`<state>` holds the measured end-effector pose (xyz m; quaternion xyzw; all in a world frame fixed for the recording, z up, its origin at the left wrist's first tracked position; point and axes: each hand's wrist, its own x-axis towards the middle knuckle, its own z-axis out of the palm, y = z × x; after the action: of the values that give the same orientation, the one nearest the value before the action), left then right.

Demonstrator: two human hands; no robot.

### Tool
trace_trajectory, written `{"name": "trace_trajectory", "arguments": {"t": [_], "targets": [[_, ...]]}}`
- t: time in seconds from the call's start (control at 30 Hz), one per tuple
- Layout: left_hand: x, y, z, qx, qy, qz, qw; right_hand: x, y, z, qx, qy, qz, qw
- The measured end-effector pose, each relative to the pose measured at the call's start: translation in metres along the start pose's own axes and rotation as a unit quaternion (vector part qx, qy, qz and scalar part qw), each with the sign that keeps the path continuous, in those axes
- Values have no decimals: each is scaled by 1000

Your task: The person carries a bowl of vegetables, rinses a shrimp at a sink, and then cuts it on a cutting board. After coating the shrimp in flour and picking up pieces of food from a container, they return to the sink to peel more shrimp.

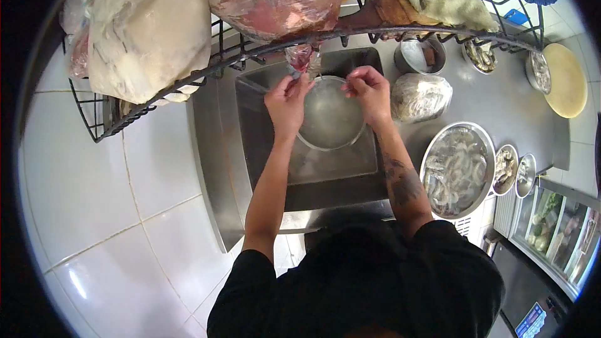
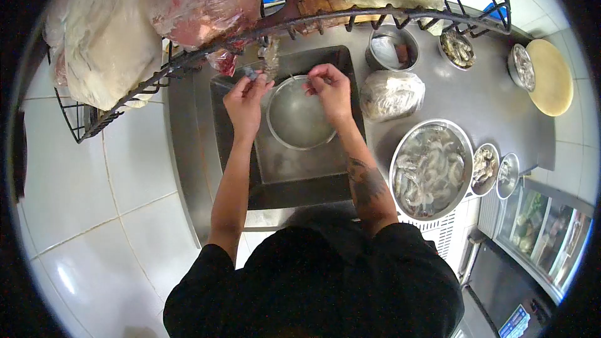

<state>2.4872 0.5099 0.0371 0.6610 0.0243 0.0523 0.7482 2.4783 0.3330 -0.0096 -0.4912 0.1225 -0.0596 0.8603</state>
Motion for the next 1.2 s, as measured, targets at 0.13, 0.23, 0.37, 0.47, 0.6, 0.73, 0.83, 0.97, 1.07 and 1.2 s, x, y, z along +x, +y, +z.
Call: {"name": "trace_trajectory", "arguments": {"t": [0.13,0.23,0.37,0.47,0.6,0.73,0.83,0.97,1.07,1.2], "targets": [[-10,-2,17,89,12,73,993,5,-3,19,-90,-74,2,993],[-12,-4,21,155,28,132,979,4,-16,44,-27,-67,51,996],[-13,-7,19,244,20,208,947,8,-10,56,-17,-103,50,993],[-7,-15,14,289,21,311,905,11,-7,57,-21,-102,27,994],[-9,-7,14,271,-12,258,927,13,-10,53,-99,-111,-15,989],[-13,16,13,283,-48,163,944,12,-18,47,-136,-143,-27,980],[-9,15,13,216,-48,89,971,11,-22,43,-150,-162,-34,975],[-7,21,13,190,-53,53,979,8,-25,45,-141,-167,-58,974],[-4,15,15,155,-39,57,986,7,-22,48,-125,-150,-58,979],[-4,22,17,102,-27,49,993,7,-20,47,-194,-112,-73,972]]}}
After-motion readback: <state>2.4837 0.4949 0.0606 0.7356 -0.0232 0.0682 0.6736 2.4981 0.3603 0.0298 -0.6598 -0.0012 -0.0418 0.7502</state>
